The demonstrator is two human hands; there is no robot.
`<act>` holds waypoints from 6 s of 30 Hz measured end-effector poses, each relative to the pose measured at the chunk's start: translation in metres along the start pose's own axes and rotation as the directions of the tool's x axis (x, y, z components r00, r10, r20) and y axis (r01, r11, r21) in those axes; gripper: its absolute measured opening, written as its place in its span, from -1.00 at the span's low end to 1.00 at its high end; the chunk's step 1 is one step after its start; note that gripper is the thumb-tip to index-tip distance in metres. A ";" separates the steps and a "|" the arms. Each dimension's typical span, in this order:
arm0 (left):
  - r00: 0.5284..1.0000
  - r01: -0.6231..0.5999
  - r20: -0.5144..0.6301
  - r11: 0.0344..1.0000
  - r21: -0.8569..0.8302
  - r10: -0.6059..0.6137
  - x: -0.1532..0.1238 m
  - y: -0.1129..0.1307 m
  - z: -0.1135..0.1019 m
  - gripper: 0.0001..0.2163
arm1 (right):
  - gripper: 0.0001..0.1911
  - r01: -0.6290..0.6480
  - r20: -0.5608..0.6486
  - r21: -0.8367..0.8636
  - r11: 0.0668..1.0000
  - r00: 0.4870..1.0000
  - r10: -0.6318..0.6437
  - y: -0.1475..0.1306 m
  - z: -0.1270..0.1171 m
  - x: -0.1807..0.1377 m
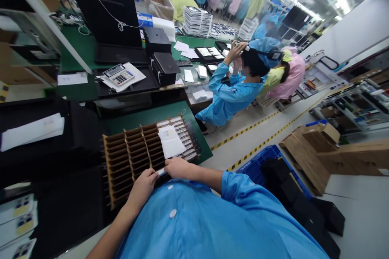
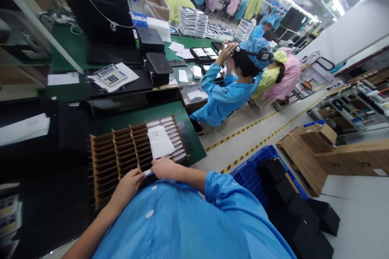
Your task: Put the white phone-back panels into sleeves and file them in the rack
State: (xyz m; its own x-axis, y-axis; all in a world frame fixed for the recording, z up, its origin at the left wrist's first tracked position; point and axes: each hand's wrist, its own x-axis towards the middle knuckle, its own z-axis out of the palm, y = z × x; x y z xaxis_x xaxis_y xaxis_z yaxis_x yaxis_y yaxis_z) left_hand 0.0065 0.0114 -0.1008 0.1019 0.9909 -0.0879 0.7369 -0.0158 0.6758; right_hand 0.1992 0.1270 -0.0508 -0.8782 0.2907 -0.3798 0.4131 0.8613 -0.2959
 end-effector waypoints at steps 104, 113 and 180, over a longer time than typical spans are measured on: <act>0.941 0.113 -0.008 0.336 -0.935 -0.340 0.023 0.104 -0.082 -0.34 | -0.36 0.062 -0.034 0.991 -0.121 0.974 0.224 -0.059 -0.026 -0.061; 0.806 0.115 -0.085 0.296 -0.948 -0.586 0.031 0.107 -0.034 -0.52 | -0.65 -0.023 -0.132 0.973 0.229 0.760 0.637 -0.052 -0.029 -0.046; 0.986 0.010 -0.155 0.960 -0.282 -0.056 0.010 0.017 -0.035 -0.83 | -0.70 0.011 -0.245 0.403 0.915 0.965 0.096 0.027 -0.001 0.000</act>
State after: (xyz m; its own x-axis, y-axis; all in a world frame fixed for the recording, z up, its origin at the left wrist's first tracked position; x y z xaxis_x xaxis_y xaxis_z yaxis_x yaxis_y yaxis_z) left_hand -0.0030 0.0255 -0.0643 -0.0443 0.9990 -0.0112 0.5200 0.0326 0.8536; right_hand 0.2096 0.1508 -0.0577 -0.8665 0.4656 -0.1799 0.4655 0.6236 -0.6280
